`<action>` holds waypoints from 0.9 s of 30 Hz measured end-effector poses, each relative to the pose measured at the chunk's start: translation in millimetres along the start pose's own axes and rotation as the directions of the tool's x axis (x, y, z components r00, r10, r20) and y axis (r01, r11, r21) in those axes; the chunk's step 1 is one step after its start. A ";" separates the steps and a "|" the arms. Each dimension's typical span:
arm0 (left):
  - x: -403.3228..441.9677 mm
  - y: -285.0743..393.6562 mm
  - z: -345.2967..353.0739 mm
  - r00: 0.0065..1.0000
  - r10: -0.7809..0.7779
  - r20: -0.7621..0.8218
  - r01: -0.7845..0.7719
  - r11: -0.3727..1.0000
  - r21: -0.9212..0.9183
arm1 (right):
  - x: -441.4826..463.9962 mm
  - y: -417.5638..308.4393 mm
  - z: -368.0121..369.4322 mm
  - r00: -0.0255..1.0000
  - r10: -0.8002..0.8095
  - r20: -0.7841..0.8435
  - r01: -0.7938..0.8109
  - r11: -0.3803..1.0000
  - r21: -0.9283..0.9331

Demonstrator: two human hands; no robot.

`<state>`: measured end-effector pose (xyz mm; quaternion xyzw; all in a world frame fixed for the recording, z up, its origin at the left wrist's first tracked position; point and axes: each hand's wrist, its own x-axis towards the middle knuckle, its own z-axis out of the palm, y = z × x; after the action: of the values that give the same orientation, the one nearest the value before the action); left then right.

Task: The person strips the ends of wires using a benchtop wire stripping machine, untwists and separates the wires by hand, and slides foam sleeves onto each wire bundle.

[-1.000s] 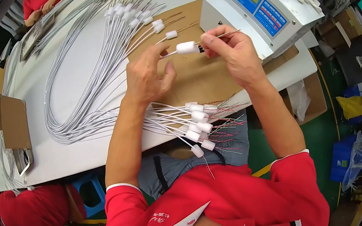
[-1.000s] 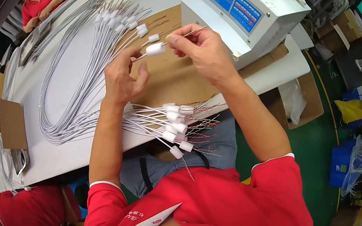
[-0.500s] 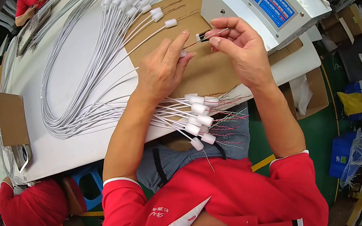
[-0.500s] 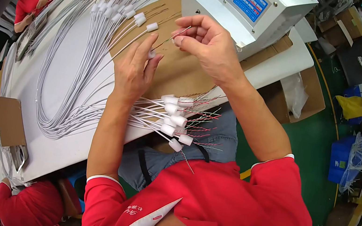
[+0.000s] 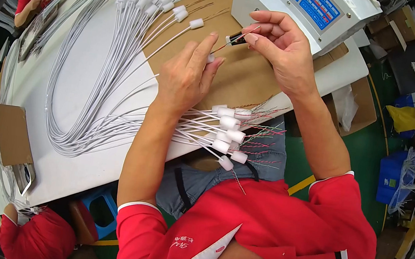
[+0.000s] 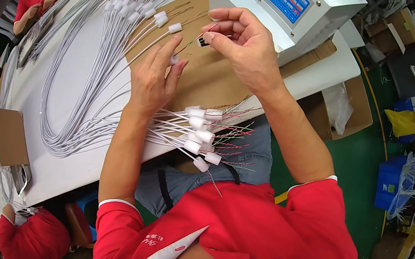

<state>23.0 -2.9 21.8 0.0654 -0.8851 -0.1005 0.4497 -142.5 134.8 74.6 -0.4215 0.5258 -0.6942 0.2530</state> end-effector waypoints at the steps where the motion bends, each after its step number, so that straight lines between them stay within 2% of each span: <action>1: -0.4 -0.2 0.2 1.000 -0.005 -0.001 0.005 1.000 -0.016 | 0.3 0.3 0.4 1.000 -0.010 0.005 0.010 1.000 -0.003; 3: -1.4 -0.4 0.9 1.000 -0.013 -0.003 0.013 0.999 -0.047 | 0.5 1.3 1.1 0.999 -0.029 0.014 0.029 1.000 -0.008; 6: -2.7 4.0 -1.5 0.990 -0.122 0.065 0.129 0.983 -0.132 | 0.6 3.7 1.6 1.000 -0.026 0.007 0.026 1.000 0.003; 9: -4.5 8.0 -0.4 0.968 -0.231 0.097 0.250 0.923 -0.292 | 0.9 6.3 1.8 1.000 -0.012 0.010 0.012 1.000 -0.014; 12: -4.3 9.2 -3.2 0.959 -0.251 0.132 0.281 0.907 -0.315 | 0.6 10.0 2.1 1.000 0.002 0.010 -0.002 1.000 -0.012; 15: -5.0 7.4 -1.2 0.969 -0.228 0.097 0.248 0.902 -0.353 | 0.6 11.9 1.9 1.000 0.015 0.006 -0.015 1.000 -0.015; 18: -1.6 6.8 2.9 0.988 -0.156 -0.001 0.145 0.926 -0.350 | 0.4 11.5 1.7 0.999 0.047 0.020 -0.047 0.999 -0.005; 27: -1.8 8.9 4.4 0.981 -0.195 -0.014 0.181 0.931 -0.317 | -0.2 14.0 7.5 0.994 0.073 0.075 -0.074 0.997 0.005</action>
<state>20.2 6.6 20.0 0.0795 -0.8370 -0.2812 0.4626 -137.3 126.6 62.1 -0.4266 0.5282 -0.6702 0.2997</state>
